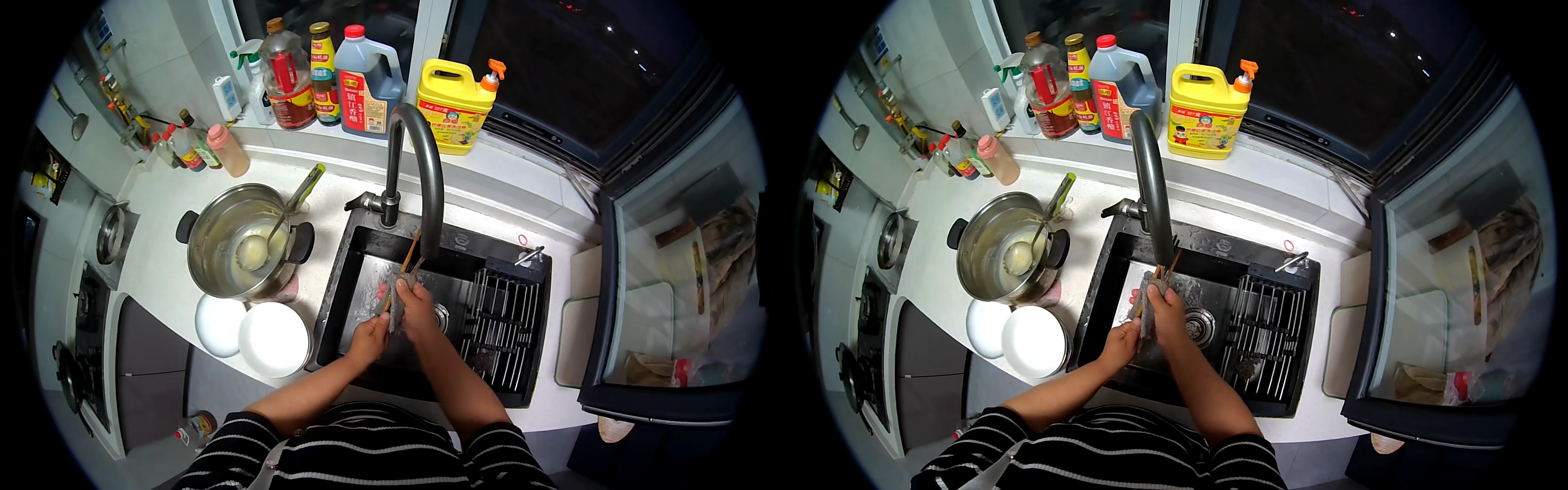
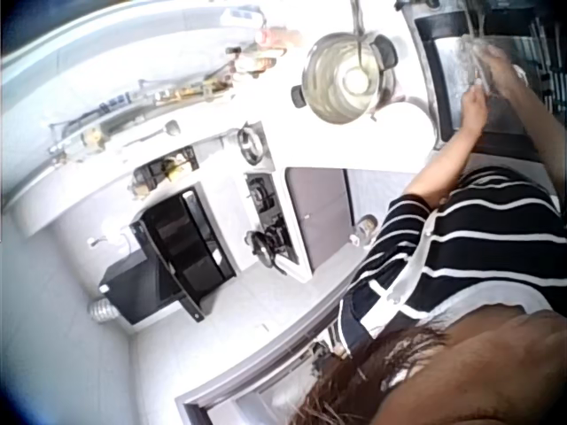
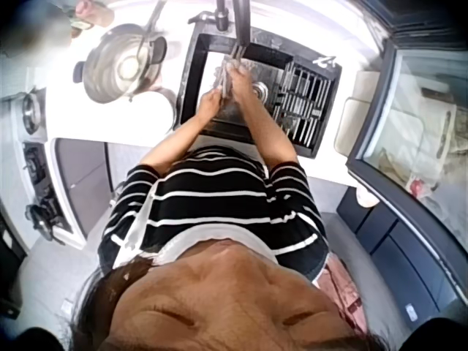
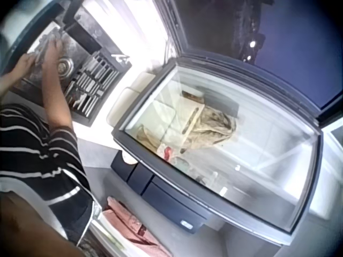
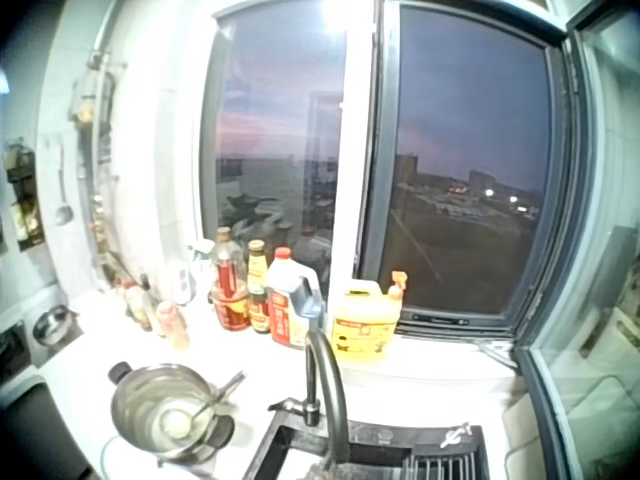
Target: The person scrubs a bowl with a sponge in a sink, rinses the bowl and a pair of chopsticks under running water, and places the items into a rack inside a lower cabinet.
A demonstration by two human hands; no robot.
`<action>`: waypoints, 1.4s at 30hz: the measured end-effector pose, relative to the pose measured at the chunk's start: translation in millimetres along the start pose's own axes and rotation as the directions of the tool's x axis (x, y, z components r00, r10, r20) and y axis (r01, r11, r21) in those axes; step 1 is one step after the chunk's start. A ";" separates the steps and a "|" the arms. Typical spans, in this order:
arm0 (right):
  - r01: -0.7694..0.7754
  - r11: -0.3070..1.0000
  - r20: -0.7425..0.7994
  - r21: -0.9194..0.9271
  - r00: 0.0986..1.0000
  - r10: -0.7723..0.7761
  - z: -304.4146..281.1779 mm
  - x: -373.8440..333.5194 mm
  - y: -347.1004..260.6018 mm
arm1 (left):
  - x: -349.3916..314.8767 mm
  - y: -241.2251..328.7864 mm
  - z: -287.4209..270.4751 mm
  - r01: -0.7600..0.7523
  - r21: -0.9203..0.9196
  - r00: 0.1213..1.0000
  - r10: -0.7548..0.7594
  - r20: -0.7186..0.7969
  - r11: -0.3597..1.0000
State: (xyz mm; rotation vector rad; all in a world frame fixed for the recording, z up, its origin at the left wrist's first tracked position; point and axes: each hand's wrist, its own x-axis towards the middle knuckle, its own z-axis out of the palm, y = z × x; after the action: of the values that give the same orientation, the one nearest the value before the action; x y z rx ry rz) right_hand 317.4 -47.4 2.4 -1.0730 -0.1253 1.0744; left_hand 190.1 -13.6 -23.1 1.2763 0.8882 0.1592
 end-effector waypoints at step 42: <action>0.230 0.844 0.368 -0.484 0.929 -0.042 -56.7 8.2 -14.9 | 56.0 107.8 -0.6 -0.435 -0.035 0.890 0.436 0.137 0.900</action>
State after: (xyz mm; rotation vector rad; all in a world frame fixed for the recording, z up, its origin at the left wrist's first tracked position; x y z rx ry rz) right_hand 362.8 -78.7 -19.1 -1.3223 -0.8099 1.1165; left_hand 265.9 53.7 43.9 1.4518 0.4668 0.4202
